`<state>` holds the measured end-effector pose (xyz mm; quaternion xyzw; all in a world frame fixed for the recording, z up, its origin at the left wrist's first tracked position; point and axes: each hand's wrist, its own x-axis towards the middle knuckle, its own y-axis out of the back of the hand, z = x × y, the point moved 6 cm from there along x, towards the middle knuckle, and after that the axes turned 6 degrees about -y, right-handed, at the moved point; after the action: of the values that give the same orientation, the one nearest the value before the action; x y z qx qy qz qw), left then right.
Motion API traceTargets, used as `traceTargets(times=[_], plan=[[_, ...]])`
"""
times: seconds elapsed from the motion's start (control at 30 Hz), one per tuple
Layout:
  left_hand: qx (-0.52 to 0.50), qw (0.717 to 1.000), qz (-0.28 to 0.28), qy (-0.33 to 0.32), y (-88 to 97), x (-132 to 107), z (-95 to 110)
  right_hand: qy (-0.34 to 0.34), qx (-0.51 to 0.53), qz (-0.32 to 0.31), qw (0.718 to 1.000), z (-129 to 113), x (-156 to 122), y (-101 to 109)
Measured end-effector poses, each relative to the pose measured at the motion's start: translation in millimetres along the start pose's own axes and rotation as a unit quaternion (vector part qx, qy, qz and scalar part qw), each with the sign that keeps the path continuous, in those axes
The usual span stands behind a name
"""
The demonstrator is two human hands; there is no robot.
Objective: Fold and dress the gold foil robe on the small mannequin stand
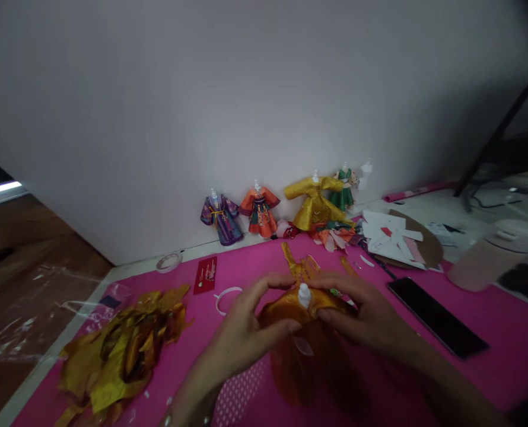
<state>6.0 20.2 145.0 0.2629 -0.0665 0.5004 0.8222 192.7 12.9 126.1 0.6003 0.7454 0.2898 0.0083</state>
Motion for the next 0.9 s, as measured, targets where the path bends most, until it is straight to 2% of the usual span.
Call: traceTargets(times=[0.13,0.27,0.33,0.47,0.53,0.67,0.73,0.9], plan=[[-0.035,0.999,0.011,-0.034,-0.3,0.5,-0.2,0.02,0.022,-0.022,0.999,-0.5,10.8,4.2],[0.048,0.994,0.006,-0.1,-6.1,4.5,8.1,0.036,0.011,-0.01,0.999,0.3,12.3,6.8],[0.084,0.989,0.002,-0.124,-9.8,6.7,12.5,0.05,0.008,0.016,0.999,0.0,9.5,7.8],[0.139,0.981,0.001,-0.133,-15.9,11.2,16.3,0.055,-0.007,0.079,0.995,-1.1,0.8,8.8],[0.158,0.978,0.008,-0.136,-17.5,13.0,17.4,0.058,-0.026,0.137,0.988,-4.4,-5.5,11.5],[0.186,0.972,0.014,-0.141,-19.3,15.6,18.4,0.099,-0.11,0.27,0.952,-19.8,-23.5,13.5],[0.195,0.971,0.004,-0.138,-20.4,17.1,18.5,0.107,-0.157,0.281,0.941,-25.2,-29.0,7.0],[0.204,0.968,-0.027,-0.145,-22.7,20.7,22.8,0.074,-0.205,0.274,0.937,-25.1,-32.4,-5.7]])
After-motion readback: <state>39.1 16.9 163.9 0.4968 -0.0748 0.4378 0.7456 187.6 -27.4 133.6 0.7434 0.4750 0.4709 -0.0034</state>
